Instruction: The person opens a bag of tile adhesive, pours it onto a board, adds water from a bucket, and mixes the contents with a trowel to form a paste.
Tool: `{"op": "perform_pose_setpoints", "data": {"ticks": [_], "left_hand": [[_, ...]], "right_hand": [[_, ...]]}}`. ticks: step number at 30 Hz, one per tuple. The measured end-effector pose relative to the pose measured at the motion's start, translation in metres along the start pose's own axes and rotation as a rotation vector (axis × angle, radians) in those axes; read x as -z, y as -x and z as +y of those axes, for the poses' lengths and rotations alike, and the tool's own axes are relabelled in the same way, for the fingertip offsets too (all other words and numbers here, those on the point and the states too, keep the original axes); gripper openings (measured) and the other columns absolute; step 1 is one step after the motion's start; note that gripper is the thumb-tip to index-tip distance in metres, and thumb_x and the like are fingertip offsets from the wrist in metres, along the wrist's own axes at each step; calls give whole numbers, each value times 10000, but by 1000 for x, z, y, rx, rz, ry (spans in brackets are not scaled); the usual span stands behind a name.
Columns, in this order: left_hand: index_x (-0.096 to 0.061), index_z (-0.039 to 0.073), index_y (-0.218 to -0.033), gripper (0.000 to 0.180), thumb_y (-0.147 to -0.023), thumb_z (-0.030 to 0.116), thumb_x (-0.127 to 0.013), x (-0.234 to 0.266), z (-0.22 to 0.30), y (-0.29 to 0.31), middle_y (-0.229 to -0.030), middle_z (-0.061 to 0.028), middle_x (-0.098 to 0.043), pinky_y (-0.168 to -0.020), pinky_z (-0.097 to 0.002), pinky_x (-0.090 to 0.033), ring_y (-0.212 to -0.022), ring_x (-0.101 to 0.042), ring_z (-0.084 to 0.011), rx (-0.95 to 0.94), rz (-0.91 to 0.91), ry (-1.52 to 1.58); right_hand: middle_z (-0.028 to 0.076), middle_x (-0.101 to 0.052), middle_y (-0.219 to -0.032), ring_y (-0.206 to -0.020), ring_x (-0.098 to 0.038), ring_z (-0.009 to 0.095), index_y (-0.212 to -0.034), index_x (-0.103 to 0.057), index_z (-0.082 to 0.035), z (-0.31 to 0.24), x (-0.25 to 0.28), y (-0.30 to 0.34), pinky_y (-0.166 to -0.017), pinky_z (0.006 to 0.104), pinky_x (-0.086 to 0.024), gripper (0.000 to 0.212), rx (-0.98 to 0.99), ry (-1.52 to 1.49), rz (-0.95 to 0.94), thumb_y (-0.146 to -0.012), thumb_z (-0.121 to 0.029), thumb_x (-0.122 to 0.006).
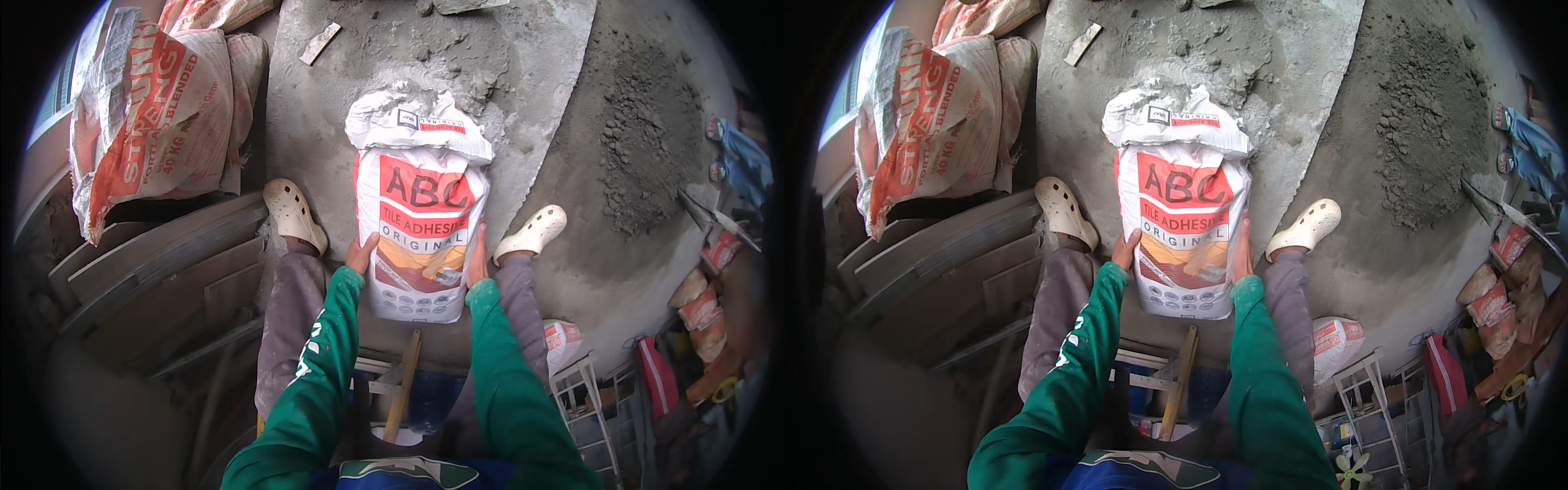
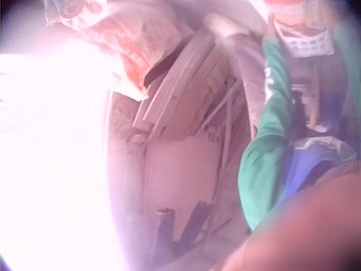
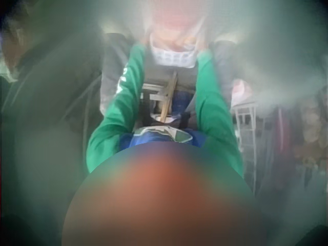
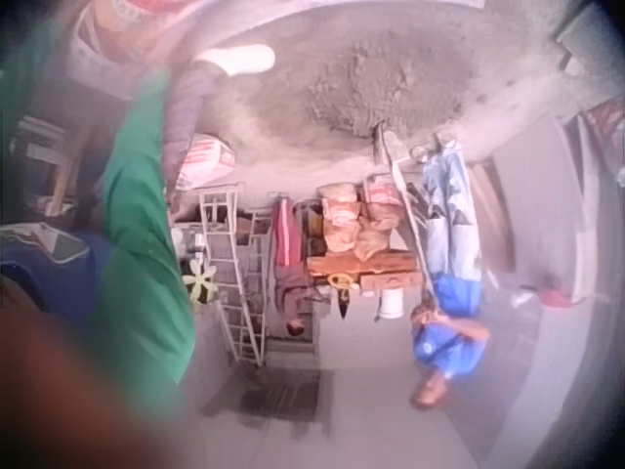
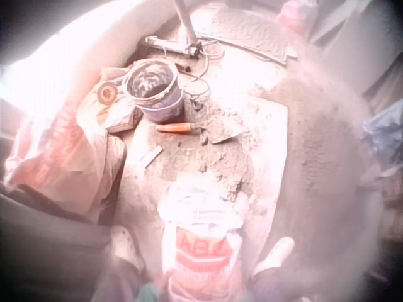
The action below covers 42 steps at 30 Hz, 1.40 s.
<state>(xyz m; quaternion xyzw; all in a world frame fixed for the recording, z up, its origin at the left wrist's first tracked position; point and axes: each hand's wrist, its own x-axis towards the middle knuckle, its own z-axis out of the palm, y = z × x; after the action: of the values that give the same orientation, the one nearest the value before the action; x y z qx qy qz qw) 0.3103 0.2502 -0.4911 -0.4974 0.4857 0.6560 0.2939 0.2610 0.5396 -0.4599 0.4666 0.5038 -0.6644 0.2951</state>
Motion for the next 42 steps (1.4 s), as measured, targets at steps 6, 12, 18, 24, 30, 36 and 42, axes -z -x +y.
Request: {"op": "perform_pose_setpoints", "data": {"ticks": [6, 12, 18, 24, 30, 36, 42], "left_hand": [[-557, -62, -1292, 672, -909, 477, -674, -7, 62, -42, -1150, -158, -674, -916, -353, -486, -1004, -641, -223, -190, -169, -107], [-634, -92, -1193, 612, -837, 392, -751, -26, 78, -15, -1068, -173, -705, -831, -343, -513, -929, -678, -226, 13, 102, -37], [-628, -98, -1211, 617, -830, 367, -765, -24, 75, 26, -1134, -186, -685, -904, -349, -485, -992, -656, -227, -207, 238, -22], [-638, -96, -1200, 659, -844, 445, -756, -35, 95, 46, -1124, -194, -683, -912, -349, -478, -989, -639, -224, -192, 350, -55], [-658, -104, -1173, 602, -863, 405, -738, -40, 125, 44, -1145, -210, -681, -895, -365, -482, -996, -642, -225, -25, 418, -203], [-643, -110, -1186, 651, -851, 440, -740, -37, 127, 46, -1135, -198, -684, -886, -366, -476, -990, -641, -230, 6, 462, -145], [-593, -99, -1269, 721, -926, 535, -618, -55, 165, 49, -1234, -192, -656, -983, -349, -441, -1125, -608, -246, -46, 362, -49]], "right_hand": [[136, -447, -1491, -1339, -459, 264, -1502, -344, -42, -16, 16, -38, -1128, 390, -347, 734, -148, -25, -233, -993, -555, -476], [131, -668, -1183, -1067, -633, 244, -1288, -568, 37, -23, 3, -25, -975, 359, -443, 596, -123, -10, -101, -870, -377, -667], [132, -689, -1067, -950, -641, 220, -1135, -651, 45, -27, -11, 33, -885, 342, -460, 495, 56, 110, -14, -818, -333, -693], [120, -707, -979, -858, -654, 199, -1085, -681, 60, -47, -16, 25, -792, 314, -481, 424, 32, 87, -7, -834, -280, -664], [91, -695, -926, -845, -608, 188, -1054, -693, 42, -69, -26, 26, -797, 336, -453, 446, 70, 292, 14, -862, -360, -666], [123, -716, -1021, -971, -634, 191, -1091, -705, 46, -72, -31, 15, -875, 319, -461, 467, 27, 314, 49, -863, -361, -679], [133, -692, -1062, -1011, -608, 194, -1090, -691, 62, -99, -49, 17, -917, 342, -435, 463, 49, 284, 55, -887, -353, -661]]}}
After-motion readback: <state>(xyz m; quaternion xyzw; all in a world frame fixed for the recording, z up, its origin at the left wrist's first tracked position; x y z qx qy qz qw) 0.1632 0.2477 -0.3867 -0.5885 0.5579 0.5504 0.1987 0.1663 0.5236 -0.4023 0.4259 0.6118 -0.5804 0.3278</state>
